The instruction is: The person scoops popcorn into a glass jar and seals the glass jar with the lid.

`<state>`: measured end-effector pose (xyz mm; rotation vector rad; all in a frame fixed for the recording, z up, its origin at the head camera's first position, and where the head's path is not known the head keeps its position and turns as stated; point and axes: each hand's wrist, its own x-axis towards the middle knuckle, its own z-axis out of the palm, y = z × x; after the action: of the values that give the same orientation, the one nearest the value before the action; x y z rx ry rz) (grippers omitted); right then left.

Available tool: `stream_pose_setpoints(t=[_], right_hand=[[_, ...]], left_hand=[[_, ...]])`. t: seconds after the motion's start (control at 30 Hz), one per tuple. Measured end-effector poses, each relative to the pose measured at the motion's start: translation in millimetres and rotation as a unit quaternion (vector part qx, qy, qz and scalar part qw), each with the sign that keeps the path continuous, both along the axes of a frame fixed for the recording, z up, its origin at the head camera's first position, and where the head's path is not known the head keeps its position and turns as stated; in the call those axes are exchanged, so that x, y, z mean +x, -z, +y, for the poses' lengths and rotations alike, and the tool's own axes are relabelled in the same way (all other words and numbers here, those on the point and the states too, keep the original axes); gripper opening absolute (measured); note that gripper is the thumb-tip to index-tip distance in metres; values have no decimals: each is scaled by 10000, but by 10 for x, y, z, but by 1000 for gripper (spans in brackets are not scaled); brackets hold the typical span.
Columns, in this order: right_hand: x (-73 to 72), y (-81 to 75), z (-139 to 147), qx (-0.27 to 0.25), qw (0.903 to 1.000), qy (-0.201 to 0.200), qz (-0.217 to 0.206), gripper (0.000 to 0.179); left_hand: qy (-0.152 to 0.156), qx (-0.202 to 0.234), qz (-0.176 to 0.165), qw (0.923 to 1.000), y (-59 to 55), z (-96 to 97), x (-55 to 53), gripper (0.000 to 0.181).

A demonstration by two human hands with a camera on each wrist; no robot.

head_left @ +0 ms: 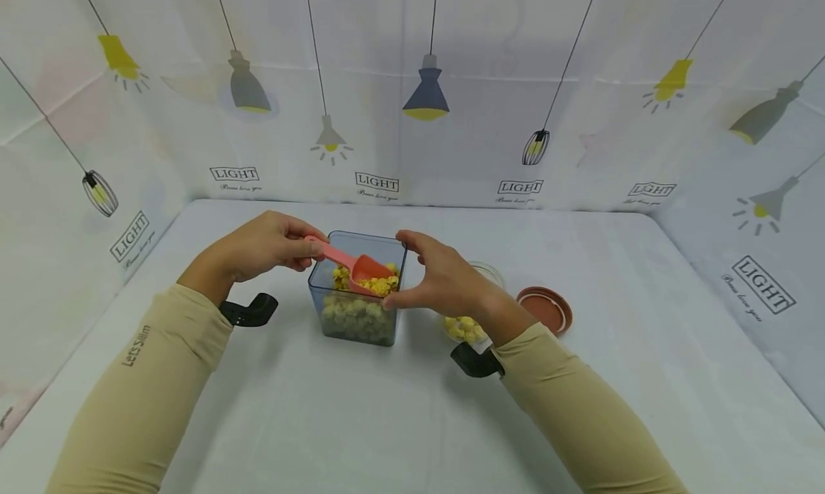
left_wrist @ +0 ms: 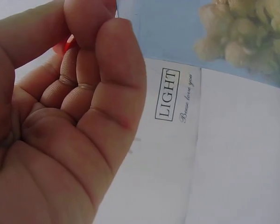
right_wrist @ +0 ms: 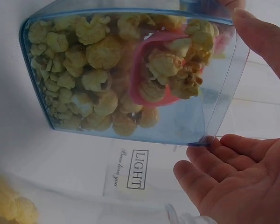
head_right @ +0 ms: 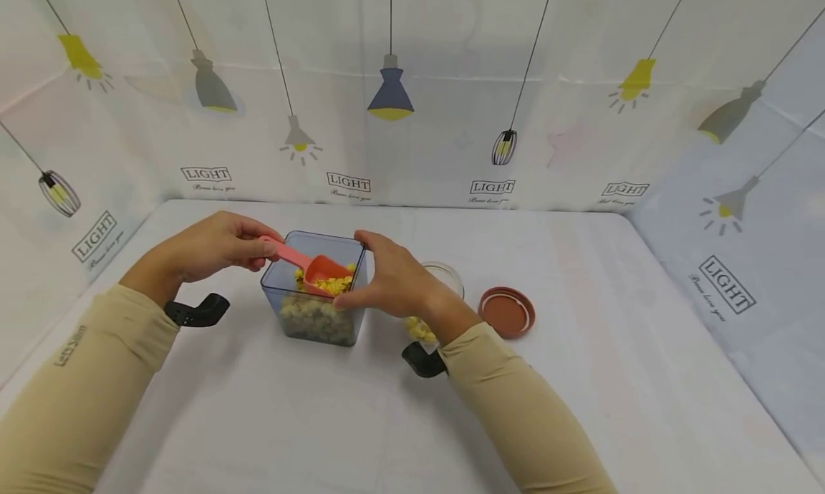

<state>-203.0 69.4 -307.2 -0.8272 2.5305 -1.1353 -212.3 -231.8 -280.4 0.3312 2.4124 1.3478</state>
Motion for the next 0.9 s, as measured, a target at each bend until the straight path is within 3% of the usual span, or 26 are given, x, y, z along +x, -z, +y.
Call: stream_pose_setpoints(t=[0.43,0.9], right_hand=[[6,-10,-3,114,9999,38,80,103],[18,-9,-4,103,9999,66,59,102]], left_hand=[[-414,907,-325,9945,163,-109,11,39],[-671,1538,-282,9854,328,-184,28,38]])
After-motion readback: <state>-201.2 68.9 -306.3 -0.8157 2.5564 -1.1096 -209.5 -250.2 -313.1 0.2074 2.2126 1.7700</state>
